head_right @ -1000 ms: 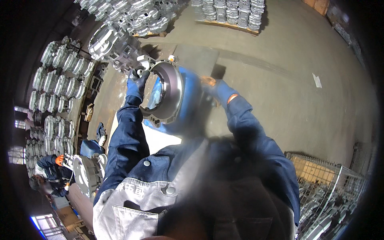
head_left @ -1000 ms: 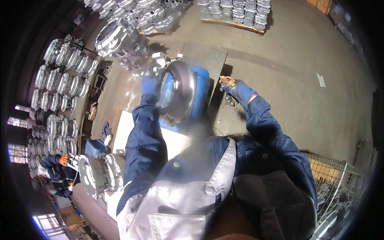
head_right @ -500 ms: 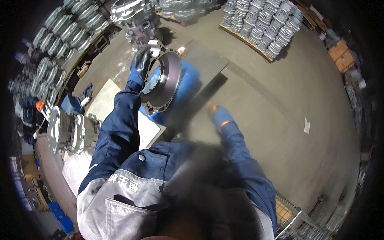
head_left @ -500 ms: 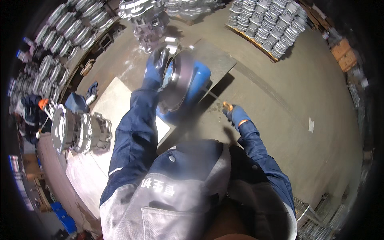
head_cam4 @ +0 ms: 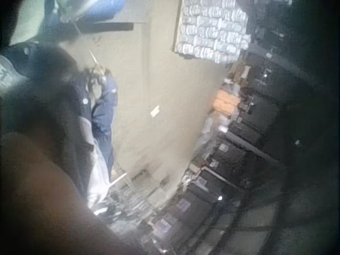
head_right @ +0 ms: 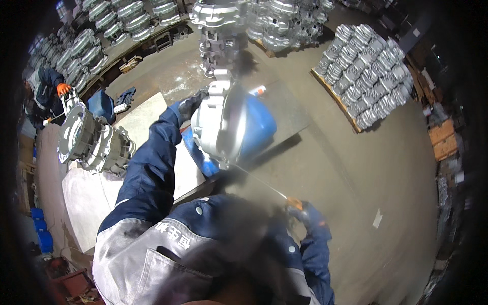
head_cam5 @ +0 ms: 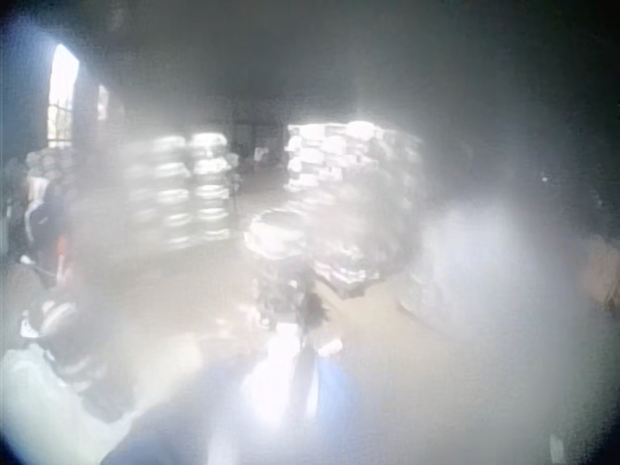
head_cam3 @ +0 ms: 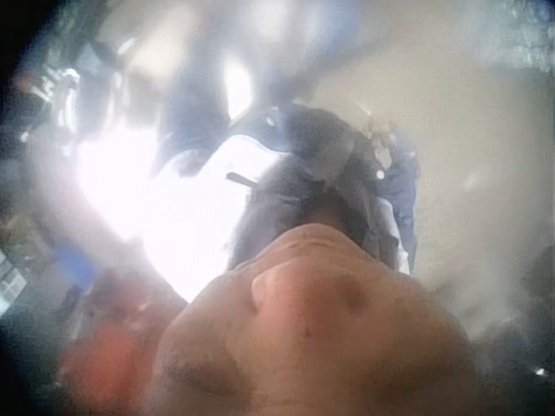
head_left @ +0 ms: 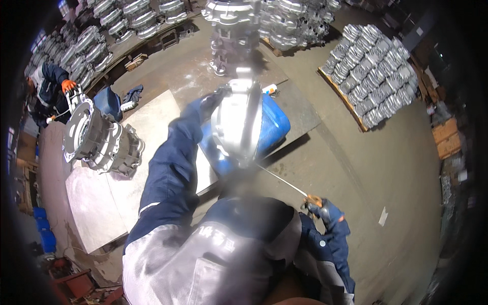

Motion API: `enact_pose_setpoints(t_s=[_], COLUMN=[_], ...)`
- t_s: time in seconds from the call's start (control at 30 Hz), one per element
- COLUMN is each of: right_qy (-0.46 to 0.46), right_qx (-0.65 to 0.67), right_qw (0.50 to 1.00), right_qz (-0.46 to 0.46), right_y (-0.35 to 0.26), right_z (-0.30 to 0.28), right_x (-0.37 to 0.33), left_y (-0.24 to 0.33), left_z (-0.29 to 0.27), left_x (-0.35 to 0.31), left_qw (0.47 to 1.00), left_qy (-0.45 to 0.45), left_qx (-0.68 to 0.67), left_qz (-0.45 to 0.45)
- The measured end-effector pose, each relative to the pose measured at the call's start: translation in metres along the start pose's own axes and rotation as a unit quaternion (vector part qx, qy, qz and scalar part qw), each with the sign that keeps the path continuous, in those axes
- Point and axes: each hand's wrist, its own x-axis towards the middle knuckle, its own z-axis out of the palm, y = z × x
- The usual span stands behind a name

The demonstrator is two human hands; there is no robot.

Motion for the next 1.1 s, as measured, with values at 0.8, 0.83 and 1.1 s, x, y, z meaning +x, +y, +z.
enact_pose_setpoints(t_s=[0.8,0.83,1.1], right_qy=[0.125,0.164,0.074], right_qx=[-0.39,-0.437,-0.244], right_qw=[0.906,0.884,0.966], right_qz=[-0.11,-0.034,-0.031], right_y=[-0.135,-0.153,-0.113], right_z=[0.08,0.082,0.078], right_x=[0.501,0.509,0.407], left_y=[0.067,0.069,0.034], left_z=[-0.077,-0.082,-0.205], left_x=[-0.025,-0.019,0.082], left_qw=[0.998,0.994,0.992], left_qy=[0.059,0.099,0.073], left_qx=[0.023,0.037,0.071], left_qz=[0.01,-0.03,-0.078])
